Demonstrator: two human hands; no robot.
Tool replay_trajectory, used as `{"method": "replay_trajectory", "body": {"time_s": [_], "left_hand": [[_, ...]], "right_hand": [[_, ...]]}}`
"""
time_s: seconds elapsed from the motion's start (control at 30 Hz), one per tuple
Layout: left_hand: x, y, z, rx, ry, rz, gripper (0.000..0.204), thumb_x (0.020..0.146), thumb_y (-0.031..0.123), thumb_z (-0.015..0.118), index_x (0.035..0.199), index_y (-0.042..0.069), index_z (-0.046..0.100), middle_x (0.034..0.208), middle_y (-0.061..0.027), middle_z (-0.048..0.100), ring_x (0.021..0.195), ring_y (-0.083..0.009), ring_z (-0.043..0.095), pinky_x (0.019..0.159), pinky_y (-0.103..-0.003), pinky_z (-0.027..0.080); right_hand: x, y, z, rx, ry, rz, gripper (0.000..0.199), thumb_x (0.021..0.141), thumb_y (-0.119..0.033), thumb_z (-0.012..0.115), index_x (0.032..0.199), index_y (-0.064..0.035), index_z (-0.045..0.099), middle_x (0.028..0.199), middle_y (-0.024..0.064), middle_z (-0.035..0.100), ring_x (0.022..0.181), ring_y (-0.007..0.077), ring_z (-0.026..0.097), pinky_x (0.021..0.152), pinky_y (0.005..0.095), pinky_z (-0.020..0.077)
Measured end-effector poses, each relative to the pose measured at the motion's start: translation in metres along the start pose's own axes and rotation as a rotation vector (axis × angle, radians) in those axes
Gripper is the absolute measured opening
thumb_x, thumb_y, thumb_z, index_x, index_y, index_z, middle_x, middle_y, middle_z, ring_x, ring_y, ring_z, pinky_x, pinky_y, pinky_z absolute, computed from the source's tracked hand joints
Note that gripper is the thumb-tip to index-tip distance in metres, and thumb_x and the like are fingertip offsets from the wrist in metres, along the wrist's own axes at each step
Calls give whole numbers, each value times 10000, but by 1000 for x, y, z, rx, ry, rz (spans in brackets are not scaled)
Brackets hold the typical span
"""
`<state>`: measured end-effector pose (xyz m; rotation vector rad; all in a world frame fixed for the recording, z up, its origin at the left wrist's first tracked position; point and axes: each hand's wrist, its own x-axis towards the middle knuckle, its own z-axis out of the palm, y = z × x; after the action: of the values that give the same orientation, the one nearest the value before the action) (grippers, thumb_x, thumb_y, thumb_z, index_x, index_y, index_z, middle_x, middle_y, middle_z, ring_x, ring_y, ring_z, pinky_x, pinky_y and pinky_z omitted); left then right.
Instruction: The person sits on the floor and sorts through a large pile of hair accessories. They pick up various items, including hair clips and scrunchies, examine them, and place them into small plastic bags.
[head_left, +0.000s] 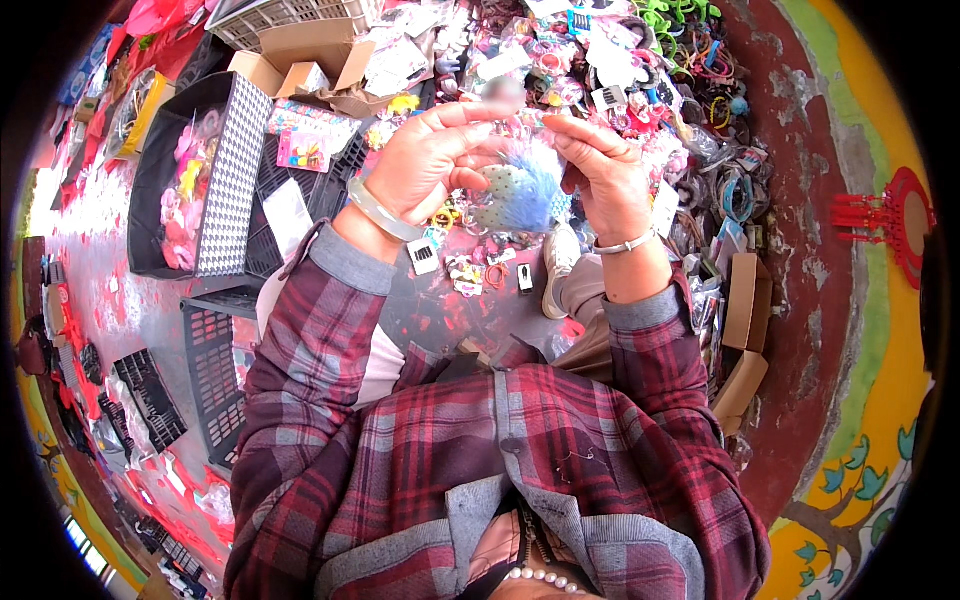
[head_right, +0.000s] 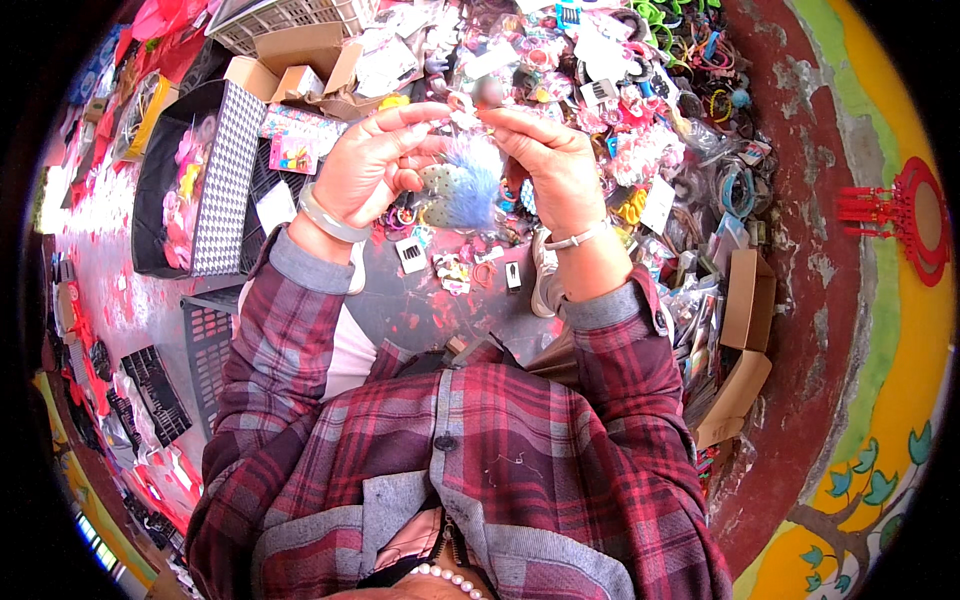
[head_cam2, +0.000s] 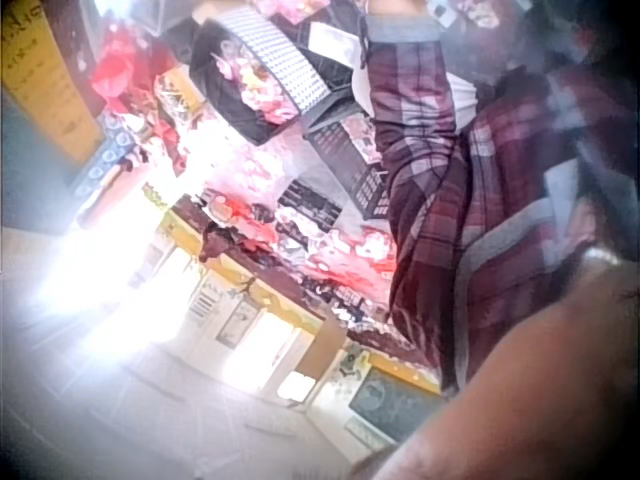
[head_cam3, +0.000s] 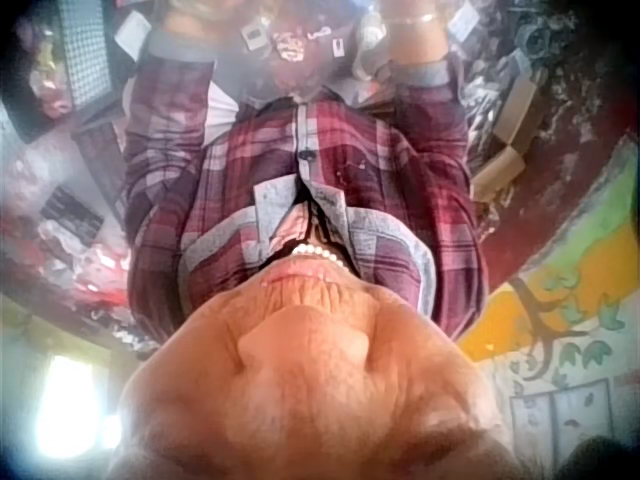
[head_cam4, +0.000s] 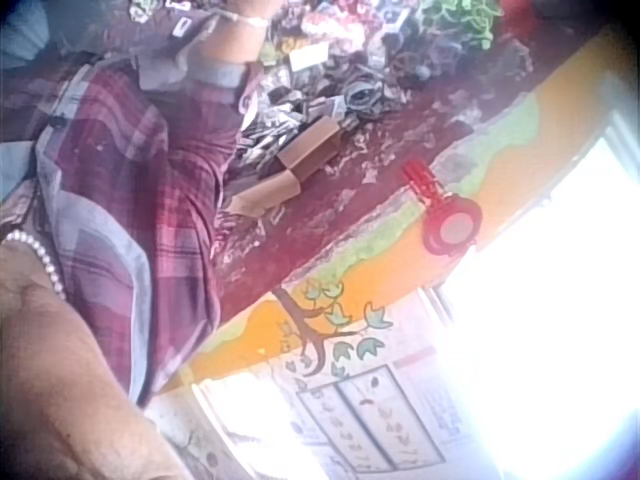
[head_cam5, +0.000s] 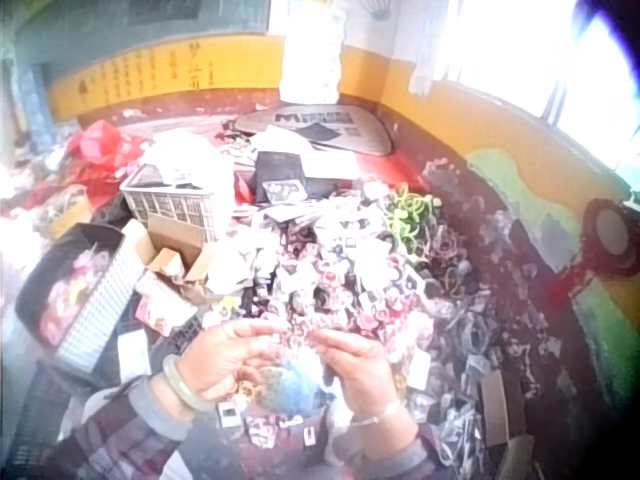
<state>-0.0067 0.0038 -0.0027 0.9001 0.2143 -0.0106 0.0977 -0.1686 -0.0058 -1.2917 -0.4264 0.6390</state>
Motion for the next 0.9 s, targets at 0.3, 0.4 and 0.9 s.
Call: {"method": "replay_trajectory", "body": {"time_s": [0.3,0.4,0.9], "left_hand": [[-1,-1,-6,-40,-33,47,176,885,82,428,1004,15,539,951,-86,599,828,-133,608,521,-179,493],[0,-1,-7,-52,-67,72,168,883,91,433,994,11,530,955,-85,592,869,-141,603,514,-180,481],[-2,-10,10,522,-11,269,171,879,88,479,1042,37,467,834,-59,620,490,-27,459,445,-163,385]], "right_hand": [[0,-1,-5,78,-73,-11,149,833,-37,501,847,-11,647,767,25,613,577,66,525,516,192,442],[-1,-4,-5,50,-112,-39,174,828,-16,462,830,-7,636,796,32,614,616,72,537,560,201,453],[11,-7,-9,-368,-159,-130,299,759,-147,684,1014,-18,595,902,18,611,807,77,546,675,209,451]]}}
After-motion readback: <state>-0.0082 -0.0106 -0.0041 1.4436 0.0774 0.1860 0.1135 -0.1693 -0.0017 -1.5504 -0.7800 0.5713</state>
